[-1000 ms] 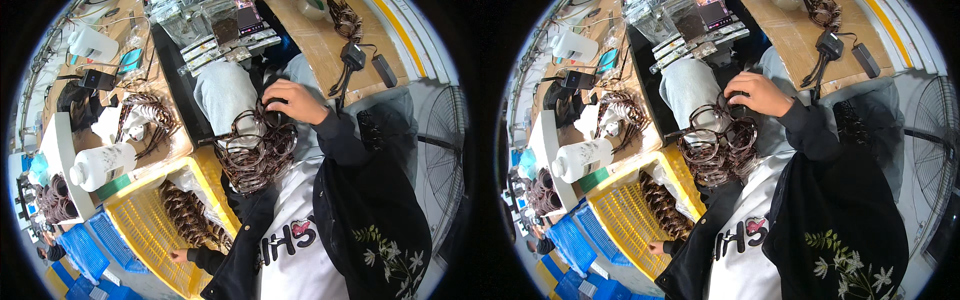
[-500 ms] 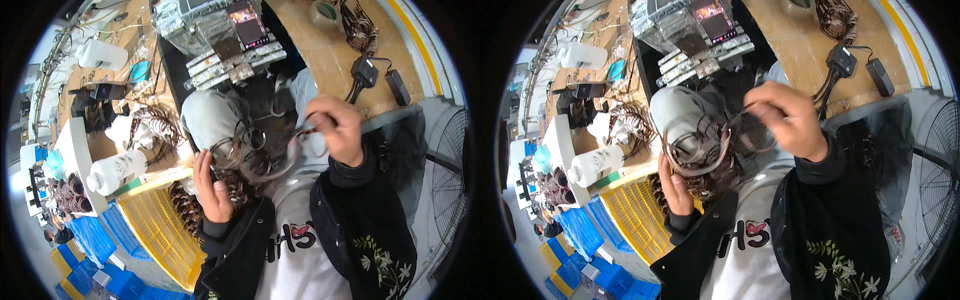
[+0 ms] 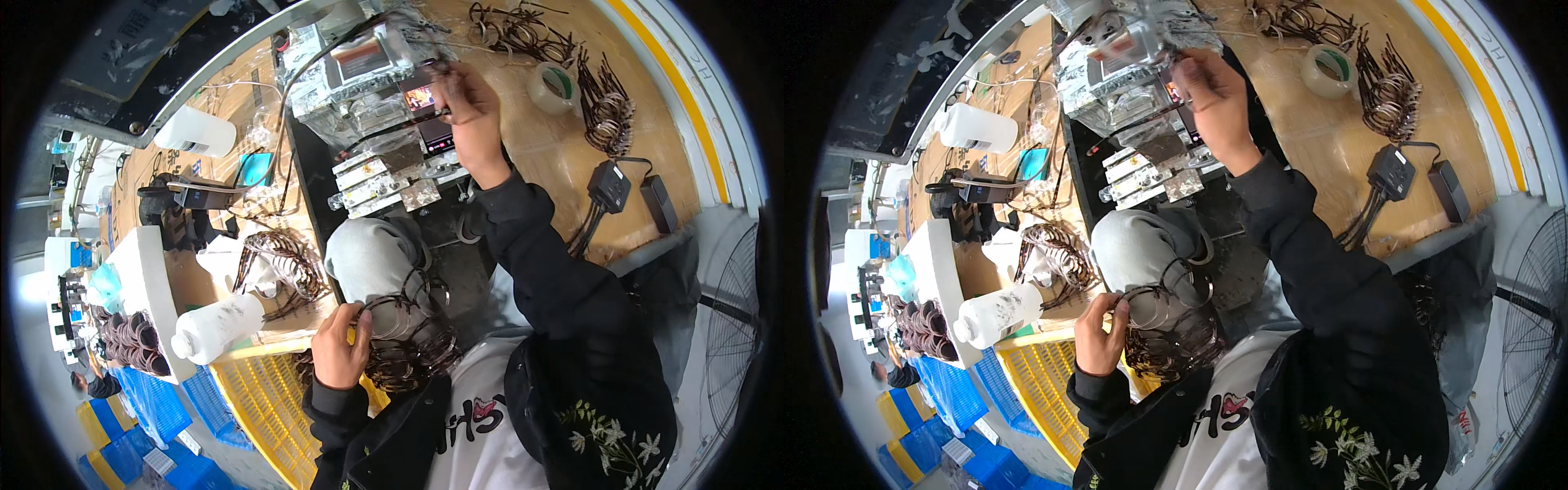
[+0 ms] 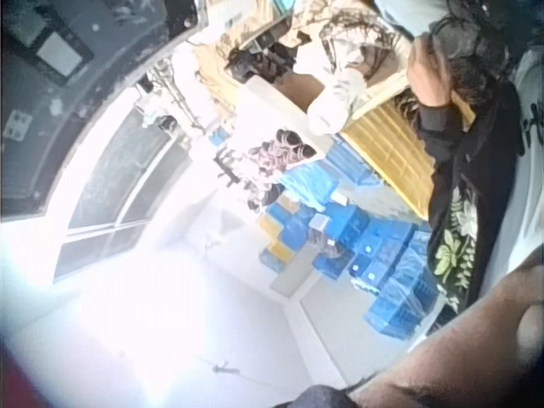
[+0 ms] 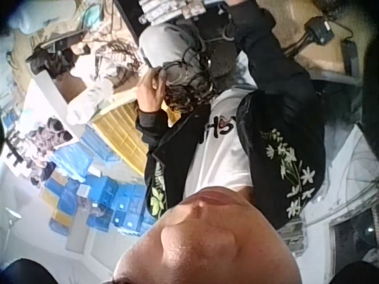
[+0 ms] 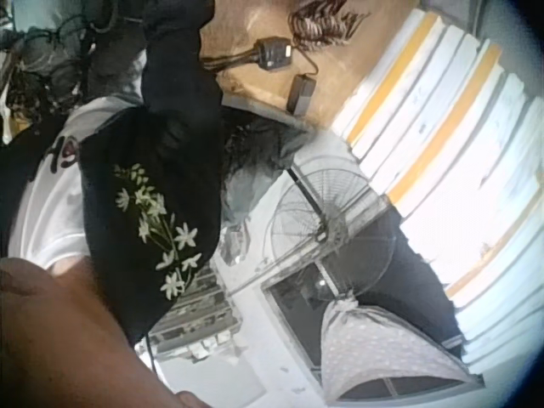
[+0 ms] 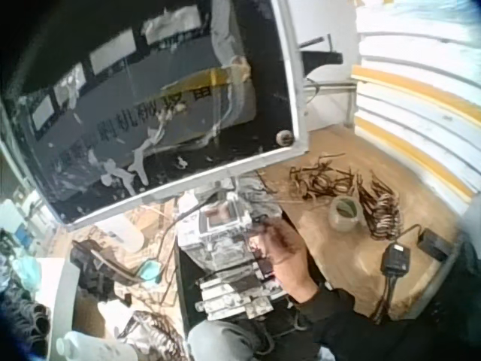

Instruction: The person repeatedly picks up coiled copper wire bundles, places them into a small testing device on the table, and then removes them to place into a yellow basket. The process is repeated continuously throughout the clip.

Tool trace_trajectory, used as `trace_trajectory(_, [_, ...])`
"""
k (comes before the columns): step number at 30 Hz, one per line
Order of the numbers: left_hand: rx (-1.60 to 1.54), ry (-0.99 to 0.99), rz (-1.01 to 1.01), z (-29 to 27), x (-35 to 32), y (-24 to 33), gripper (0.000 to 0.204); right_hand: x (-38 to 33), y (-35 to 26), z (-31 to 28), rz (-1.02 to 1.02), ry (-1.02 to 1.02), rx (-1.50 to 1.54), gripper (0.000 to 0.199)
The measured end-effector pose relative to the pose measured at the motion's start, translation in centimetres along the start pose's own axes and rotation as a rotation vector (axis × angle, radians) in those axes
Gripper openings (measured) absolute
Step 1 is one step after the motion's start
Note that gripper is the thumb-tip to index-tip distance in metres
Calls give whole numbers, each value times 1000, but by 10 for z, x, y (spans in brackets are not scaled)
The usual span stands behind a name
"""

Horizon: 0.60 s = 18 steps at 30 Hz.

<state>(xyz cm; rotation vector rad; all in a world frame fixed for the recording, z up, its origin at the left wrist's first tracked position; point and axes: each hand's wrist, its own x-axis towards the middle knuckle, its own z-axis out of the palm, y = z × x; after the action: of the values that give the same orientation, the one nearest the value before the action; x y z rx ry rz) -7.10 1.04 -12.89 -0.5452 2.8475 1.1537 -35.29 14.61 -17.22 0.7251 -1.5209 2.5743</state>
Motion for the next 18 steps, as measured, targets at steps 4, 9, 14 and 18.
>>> trace_trajectory(4, [0, 133, 163, 7, 16, 1, 11, 5, 22, 3, 36, -11, -57, 13])
trace_trajectory(9, [20, 162, 126, 10, 32, -10, 8, 4, 26, 3, -49, 43, -142, 12])
trace_trajectory(14, [-173, 125, -93, 2, 55, -19, 14, -11, 4, 9, -76, 38, -229, 16])
trace_trajectory(18, [55, 360, 296, -11, 59, 2, 17, -44, -24, 27, -295, 7, -213, 17])
